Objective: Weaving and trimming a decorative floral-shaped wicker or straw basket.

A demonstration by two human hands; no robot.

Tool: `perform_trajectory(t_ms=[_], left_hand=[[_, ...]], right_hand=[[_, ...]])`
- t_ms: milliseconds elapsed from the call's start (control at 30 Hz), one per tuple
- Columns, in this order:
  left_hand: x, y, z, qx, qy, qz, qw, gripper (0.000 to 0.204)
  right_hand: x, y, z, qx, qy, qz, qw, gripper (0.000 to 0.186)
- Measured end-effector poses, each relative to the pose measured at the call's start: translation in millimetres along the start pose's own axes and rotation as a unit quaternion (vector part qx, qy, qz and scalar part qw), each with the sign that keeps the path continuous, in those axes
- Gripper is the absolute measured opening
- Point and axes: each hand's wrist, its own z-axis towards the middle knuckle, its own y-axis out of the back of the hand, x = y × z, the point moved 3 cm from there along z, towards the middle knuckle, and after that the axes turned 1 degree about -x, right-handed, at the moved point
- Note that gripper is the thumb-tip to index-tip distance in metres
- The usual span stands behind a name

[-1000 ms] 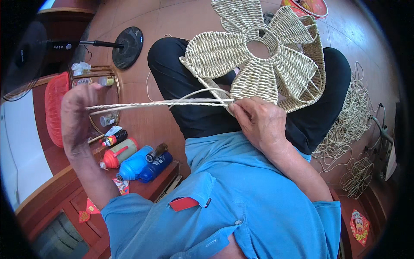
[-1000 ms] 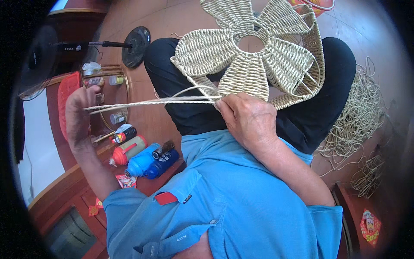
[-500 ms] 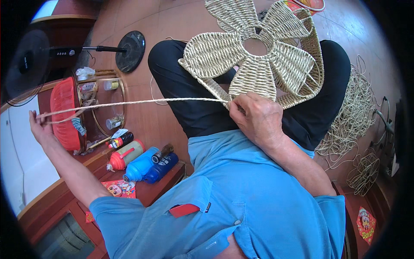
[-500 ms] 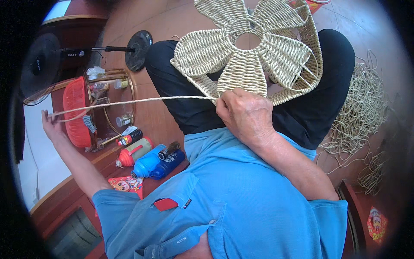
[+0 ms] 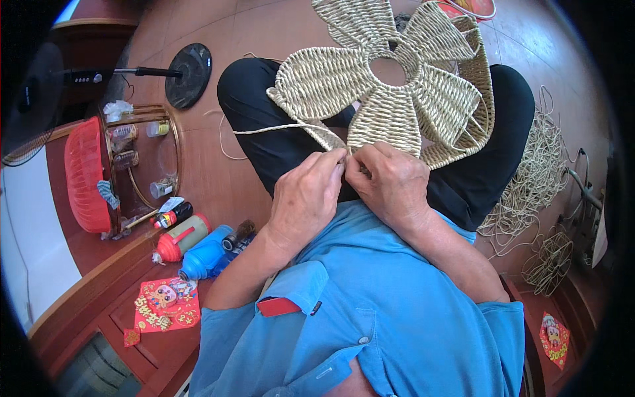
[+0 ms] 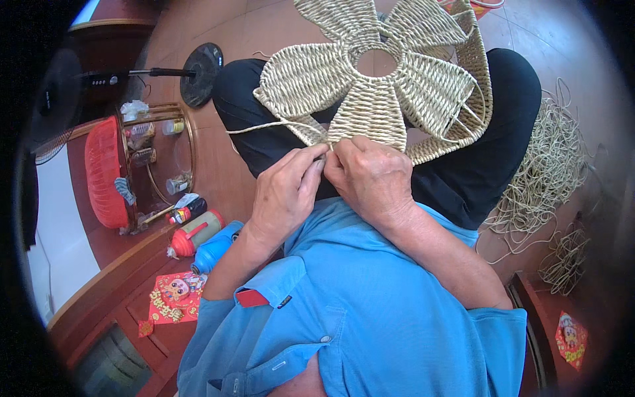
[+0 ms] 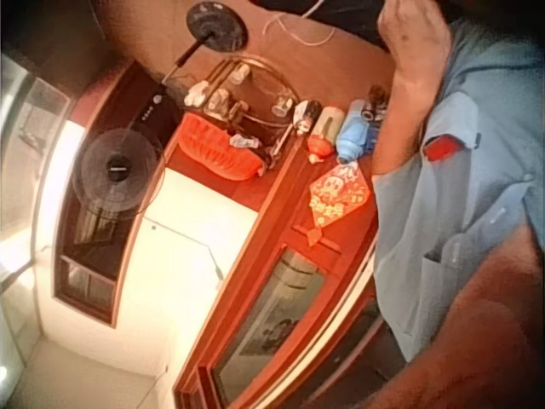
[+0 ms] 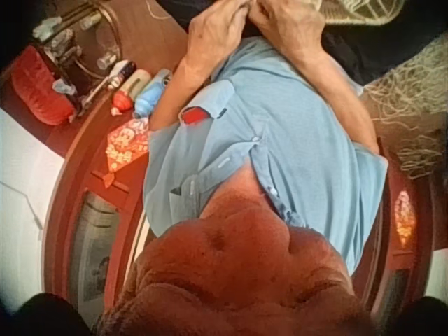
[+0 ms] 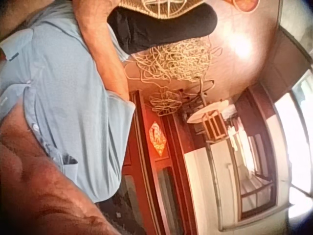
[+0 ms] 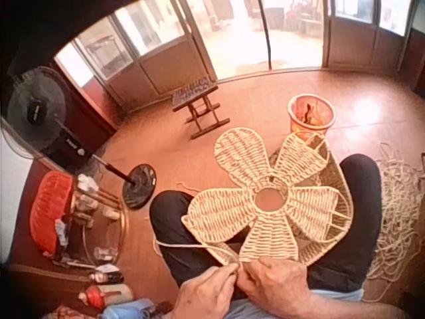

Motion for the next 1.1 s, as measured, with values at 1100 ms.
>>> perform_trajectory(t_ms=[1100], left_hand=[[30,-12,17,0.282,0.295,-0.469,0.783,0.047]], right_hand=[[7,29,11,0.204,-0.023,0.007,0.979,0.012]])
